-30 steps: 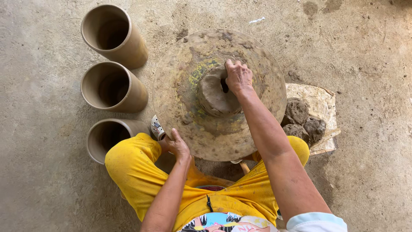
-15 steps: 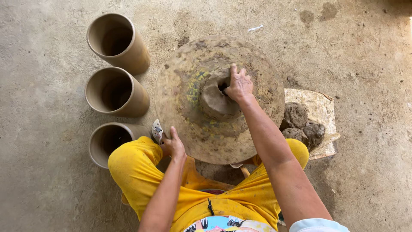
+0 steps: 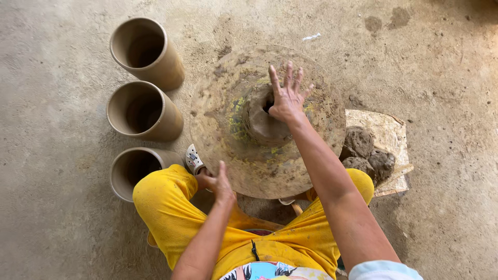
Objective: The person centers a lump of clay on a potter's wheel and opens it by hand to create a hollow cylinder. They refine the interior using a cloth and smooth the exterior surface with a flat tool.
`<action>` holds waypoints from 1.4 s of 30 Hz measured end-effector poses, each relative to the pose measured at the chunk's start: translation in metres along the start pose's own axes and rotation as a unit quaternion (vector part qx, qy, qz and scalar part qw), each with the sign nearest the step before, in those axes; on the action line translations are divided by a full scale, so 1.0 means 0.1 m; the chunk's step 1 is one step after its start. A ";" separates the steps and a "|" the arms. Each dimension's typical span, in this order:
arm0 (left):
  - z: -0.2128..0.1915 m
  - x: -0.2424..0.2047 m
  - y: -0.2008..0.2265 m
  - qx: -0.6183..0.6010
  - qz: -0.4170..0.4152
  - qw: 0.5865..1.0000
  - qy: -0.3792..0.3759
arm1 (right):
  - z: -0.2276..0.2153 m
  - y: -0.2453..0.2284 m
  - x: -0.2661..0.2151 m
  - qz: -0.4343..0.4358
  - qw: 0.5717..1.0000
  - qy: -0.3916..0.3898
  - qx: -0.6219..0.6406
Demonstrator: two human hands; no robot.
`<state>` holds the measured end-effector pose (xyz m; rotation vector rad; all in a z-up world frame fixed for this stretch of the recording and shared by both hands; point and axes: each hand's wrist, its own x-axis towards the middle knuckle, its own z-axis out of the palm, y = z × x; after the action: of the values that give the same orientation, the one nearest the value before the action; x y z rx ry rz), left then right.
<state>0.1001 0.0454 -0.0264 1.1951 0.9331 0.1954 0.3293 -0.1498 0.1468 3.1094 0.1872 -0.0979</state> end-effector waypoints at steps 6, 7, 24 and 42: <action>0.05 0.39 0.29 0.021 0.060 0.998 0.017 | -0.08 0.09 -0.23 0.159 0.973 -0.062 0.154; 0.04 0.33 0.21 0.014 0.066 0.998 0.008 | -0.04 0.10 -0.18 0.144 0.974 -0.077 0.158; 0.08 -0.22 0.08 -0.027 -0.045 0.999 0.001 | 0.09 0.08 -0.05 0.006 1.000 -0.018 -0.017; 0.10 -0.66 -0.84 -0.008 -0.036 0.999 0.012 | 0.29 0.17 0.09 -0.002 0.993 0.055 0.109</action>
<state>0.0380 -0.0335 -0.0643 1.1444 0.9930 0.1599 0.3381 -0.1664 0.1172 3.3349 0.1990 0.0568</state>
